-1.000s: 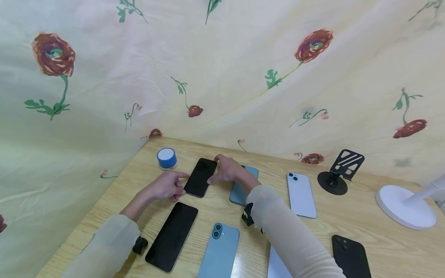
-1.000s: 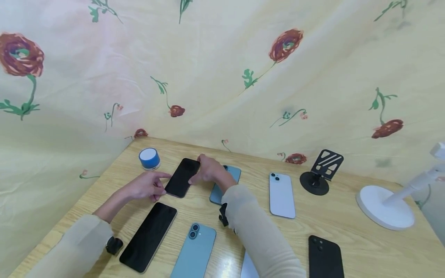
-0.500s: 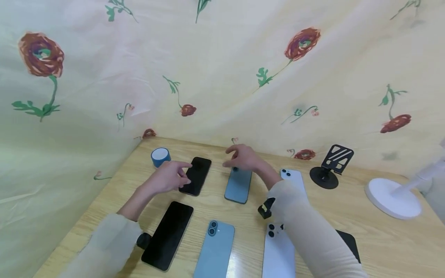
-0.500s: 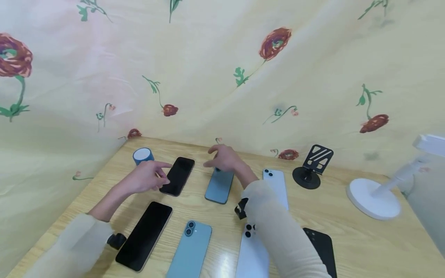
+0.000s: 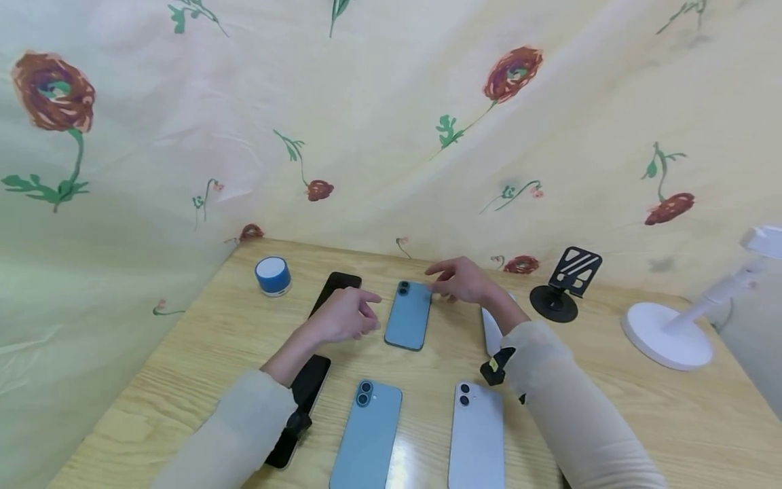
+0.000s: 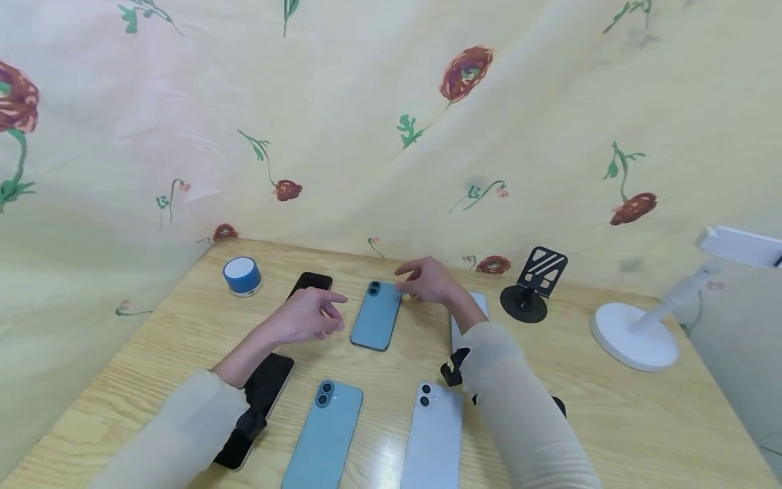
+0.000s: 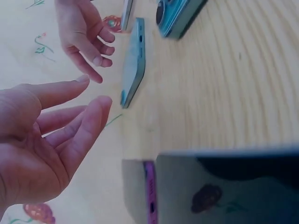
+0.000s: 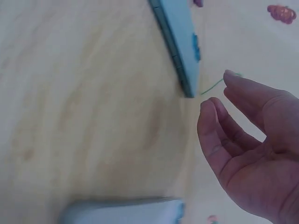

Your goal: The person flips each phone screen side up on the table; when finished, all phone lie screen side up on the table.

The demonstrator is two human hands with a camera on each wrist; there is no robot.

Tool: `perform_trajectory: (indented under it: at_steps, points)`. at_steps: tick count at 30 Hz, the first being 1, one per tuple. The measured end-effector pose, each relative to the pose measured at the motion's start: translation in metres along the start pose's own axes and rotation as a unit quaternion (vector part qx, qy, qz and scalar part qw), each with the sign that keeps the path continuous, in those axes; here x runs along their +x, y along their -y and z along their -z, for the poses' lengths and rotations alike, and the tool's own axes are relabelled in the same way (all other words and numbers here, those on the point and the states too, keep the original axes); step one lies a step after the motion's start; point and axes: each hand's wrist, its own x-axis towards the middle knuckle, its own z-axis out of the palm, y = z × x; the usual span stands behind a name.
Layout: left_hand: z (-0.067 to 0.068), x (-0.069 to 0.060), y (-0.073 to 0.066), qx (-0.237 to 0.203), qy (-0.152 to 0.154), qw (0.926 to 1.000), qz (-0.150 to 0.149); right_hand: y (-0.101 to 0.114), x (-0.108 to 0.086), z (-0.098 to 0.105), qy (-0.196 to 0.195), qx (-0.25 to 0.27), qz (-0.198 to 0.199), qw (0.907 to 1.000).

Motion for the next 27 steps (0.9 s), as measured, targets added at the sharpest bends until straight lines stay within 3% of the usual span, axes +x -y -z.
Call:
perform_trajectory:
  at_steps: [4, 7, 17, 27]
  points:
    - [-0.008, 0.005, 0.002, -0.044, 0.005, 0.999, 0.006, -0.013, 0.001, -0.004, -0.01, 0.015, -0.008, 0.9998]
    - [-0.014, 0.008, 0.004, -0.052, 0.01, 0.9986, 0.008, -0.019, 0.001, -0.007, -0.017, 0.021, -0.018, 0.9995]
    - [-0.029, 0.012, 0.011, 0.026, 0.006, 0.9993, 0.026, -0.021, 0.002, -0.013, -0.037, 0.03, -0.042, 0.998]
    - [-0.035, 0.016, 0.011, 0.022, 0.018, 0.9986, 0.045, -0.021, 0.001, -0.016, -0.047, 0.016, -0.05, 0.9976]
